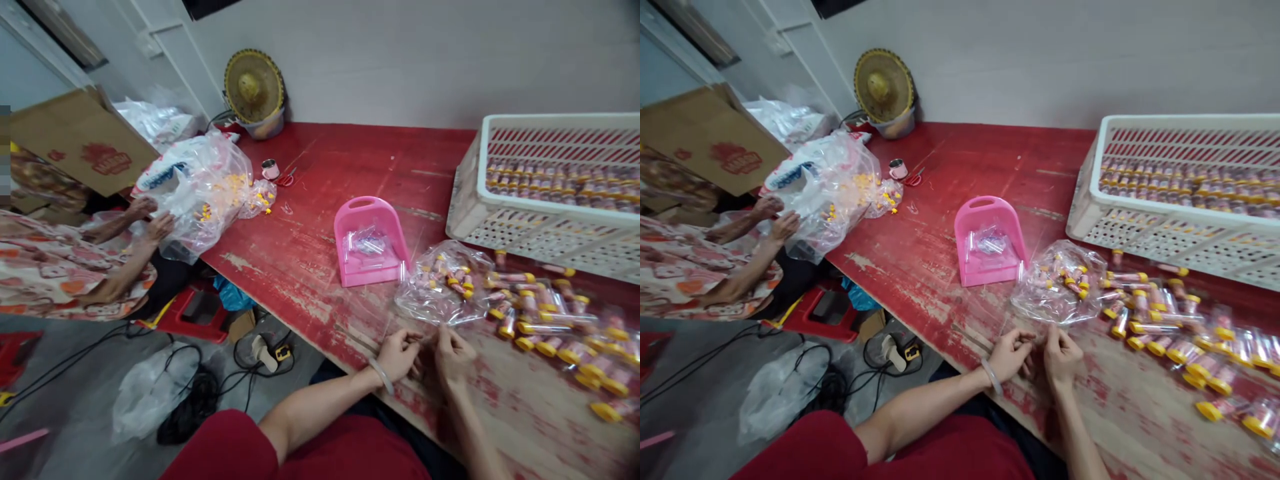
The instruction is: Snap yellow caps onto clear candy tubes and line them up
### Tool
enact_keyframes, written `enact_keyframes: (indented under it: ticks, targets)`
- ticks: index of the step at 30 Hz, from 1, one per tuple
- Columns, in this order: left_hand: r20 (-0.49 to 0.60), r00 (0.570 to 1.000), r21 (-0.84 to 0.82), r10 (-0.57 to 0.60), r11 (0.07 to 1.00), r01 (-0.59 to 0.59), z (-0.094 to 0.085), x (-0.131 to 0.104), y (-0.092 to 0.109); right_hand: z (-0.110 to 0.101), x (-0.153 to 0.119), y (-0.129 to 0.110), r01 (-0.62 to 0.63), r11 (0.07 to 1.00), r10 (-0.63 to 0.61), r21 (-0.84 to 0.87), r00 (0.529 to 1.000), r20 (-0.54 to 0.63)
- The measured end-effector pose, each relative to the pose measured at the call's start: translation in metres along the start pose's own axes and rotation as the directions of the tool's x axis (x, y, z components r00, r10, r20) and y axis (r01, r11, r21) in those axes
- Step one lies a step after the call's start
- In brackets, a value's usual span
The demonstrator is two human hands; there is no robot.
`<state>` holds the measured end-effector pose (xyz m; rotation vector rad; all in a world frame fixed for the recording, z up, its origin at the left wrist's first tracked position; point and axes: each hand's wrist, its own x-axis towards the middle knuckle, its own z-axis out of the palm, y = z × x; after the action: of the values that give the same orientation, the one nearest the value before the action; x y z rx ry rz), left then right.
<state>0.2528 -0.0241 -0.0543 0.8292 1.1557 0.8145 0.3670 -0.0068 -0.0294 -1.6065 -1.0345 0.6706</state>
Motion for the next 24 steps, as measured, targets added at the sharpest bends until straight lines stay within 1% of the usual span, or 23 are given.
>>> enact_keyframes:
  ticks: [3,7,10,14,18,21,24]
  targets:
    - [0.01,1.0,0.031,-0.004,1.0,0.004,-0.001,0.001,-0.002,-0.002,-0.005,0.003,0.007,0.999,-0.008,-0.036,0.999,-0.033]
    - [-0.036,0.998,0.077,0.055,0.996,-0.052,-0.003,0.003,-0.005,0.0,-0.014,0.004,0.047,0.994,-0.049,-0.103,0.999,-0.021]
    - [-0.046,0.994,0.105,0.099,0.99,-0.093,-0.005,0.003,-0.007,0.003,-0.018,0.003,0.057,0.994,-0.059,-0.094,0.998,-0.02]
    - [-0.047,0.986,0.148,0.159,0.977,-0.151,-0.005,0.002,-0.004,0.007,-0.02,0.005,0.1,0.99,-0.103,-0.099,0.994,-0.021]
    - [-0.012,0.991,0.16,0.134,0.978,-0.13,-0.006,0.001,-0.002,0.008,-0.018,0.01,0.092,0.991,-0.094,-0.094,0.995,-0.018]
    - [-0.022,0.988,0.155,0.155,0.976,-0.15,-0.006,0.001,-0.003,0.008,-0.017,0.012,0.14,0.983,-0.143,-0.116,0.989,-0.02]
    - [-0.012,0.992,0.141,0.123,0.983,-0.12,-0.007,0.001,-0.007,0.01,-0.015,0.013,0.153,0.98,-0.155,-0.13,0.988,-0.003]
